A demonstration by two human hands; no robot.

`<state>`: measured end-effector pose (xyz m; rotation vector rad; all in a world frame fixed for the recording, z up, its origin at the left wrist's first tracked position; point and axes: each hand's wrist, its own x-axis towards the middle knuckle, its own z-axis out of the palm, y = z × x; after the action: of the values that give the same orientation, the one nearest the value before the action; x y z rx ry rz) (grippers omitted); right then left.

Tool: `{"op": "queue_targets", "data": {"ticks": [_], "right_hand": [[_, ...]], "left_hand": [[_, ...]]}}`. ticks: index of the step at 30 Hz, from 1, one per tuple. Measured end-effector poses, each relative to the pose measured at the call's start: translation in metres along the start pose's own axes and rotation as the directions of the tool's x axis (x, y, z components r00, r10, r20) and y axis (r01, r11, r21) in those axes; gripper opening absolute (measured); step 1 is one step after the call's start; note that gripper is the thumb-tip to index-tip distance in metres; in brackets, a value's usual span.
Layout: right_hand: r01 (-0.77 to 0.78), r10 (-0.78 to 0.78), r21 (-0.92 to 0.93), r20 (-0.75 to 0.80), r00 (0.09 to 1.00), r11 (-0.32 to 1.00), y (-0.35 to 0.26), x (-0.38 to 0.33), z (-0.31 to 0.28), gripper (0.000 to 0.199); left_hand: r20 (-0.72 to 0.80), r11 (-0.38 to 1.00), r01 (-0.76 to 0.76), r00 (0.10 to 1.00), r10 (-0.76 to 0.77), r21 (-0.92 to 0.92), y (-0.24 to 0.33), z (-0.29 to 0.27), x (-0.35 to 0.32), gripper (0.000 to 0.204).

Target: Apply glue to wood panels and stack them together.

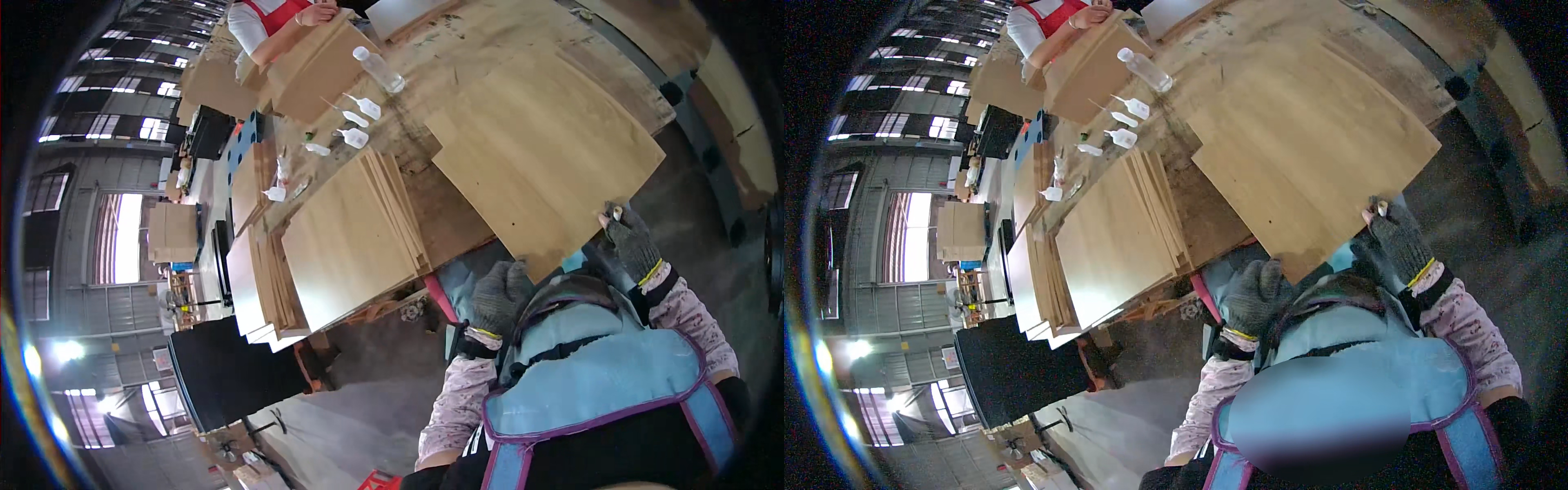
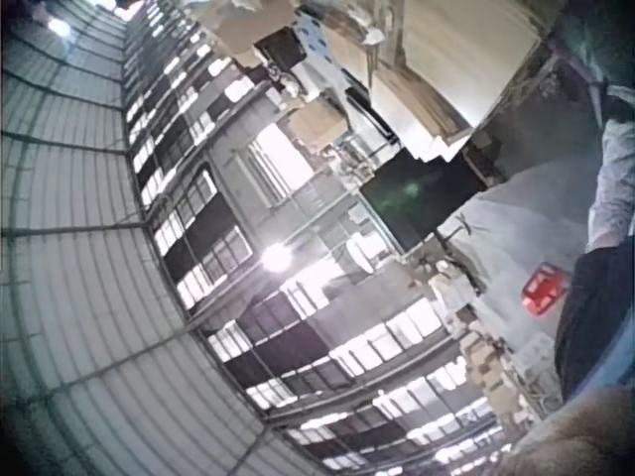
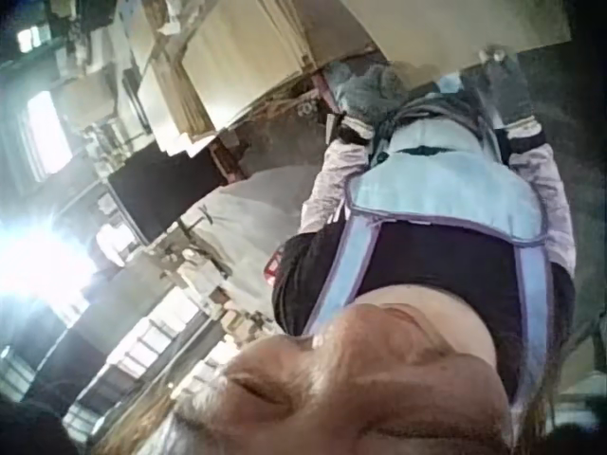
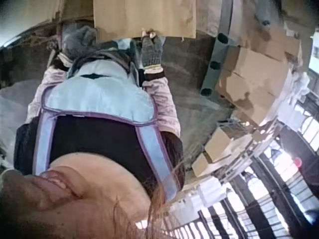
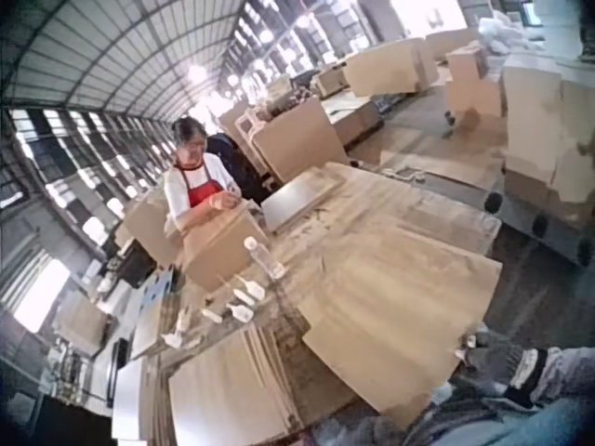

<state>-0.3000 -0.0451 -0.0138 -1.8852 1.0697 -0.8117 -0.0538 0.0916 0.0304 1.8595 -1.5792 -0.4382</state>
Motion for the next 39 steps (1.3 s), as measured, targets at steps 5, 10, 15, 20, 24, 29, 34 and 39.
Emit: {"op": "queue_targets", "data": {"ticks": [5,10,15,20,24,29,34,39], "right_hand": [[-0.332,0.345,0.205,-0.033,0.938,0.921,-0.023,-0.004,-0.014,0.014],[-0.180,0.193,0.250,-0.027,0.981,0.951,-0.028,-0.008,-0.013,0.009],[-0.276,0.261,0.327,0.090,0.961,0.904,-0.028,-0.001,-0.023,0.008],[-0.204,0.186,0.254,0.091,0.978,0.945,-0.020,-0.003,-0.019,0.014],[-0.174,0.094,0.268,0.287,0.953,0.948,-0.008,0.005,-0.038,0.014],[-0.396,0.315,0.448,0.247,0.917,0.802,0.008,-0.005,-0.064,0.024],[-0.421,0.458,0.677,0.138,0.878,0.603,0.025,-0.033,-0.079,0.022],[-0.341,0.386,0.636,0.073,0.920,0.693,0.011,-0.023,-0.073,0.023]], "left_hand": [[0.082,0.973,0.216,0.971,-0.223,0.081,-0.015,-0.005,0.043,0.026],[-0.194,0.919,0.179,0.974,-0.116,0.352,-0.117,-0.020,0.159,0.044],[-0.392,0.932,0.296,0.899,-0.198,0.208,-0.114,-0.026,0.212,0.044],[-0.434,0.869,0.120,0.893,0.117,0.481,-0.116,-0.022,0.201,0.042],[-0.307,0.837,0.020,0.935,0.178,0.547,-0.110,-0.017,0.201,0.036],[-0.129,0.824,-0.049,0.981,0.147,0.564,-0.086,-0.012,0.218,0.035],[-0.025,0.669,0.141,0.983,-0.180,0.730,-0.014,0.044,0.243,0.044],[0.252,0.371,-0.263,0.965,0.078,0.891,-0.071,0.066,0.322,0.054]]}}
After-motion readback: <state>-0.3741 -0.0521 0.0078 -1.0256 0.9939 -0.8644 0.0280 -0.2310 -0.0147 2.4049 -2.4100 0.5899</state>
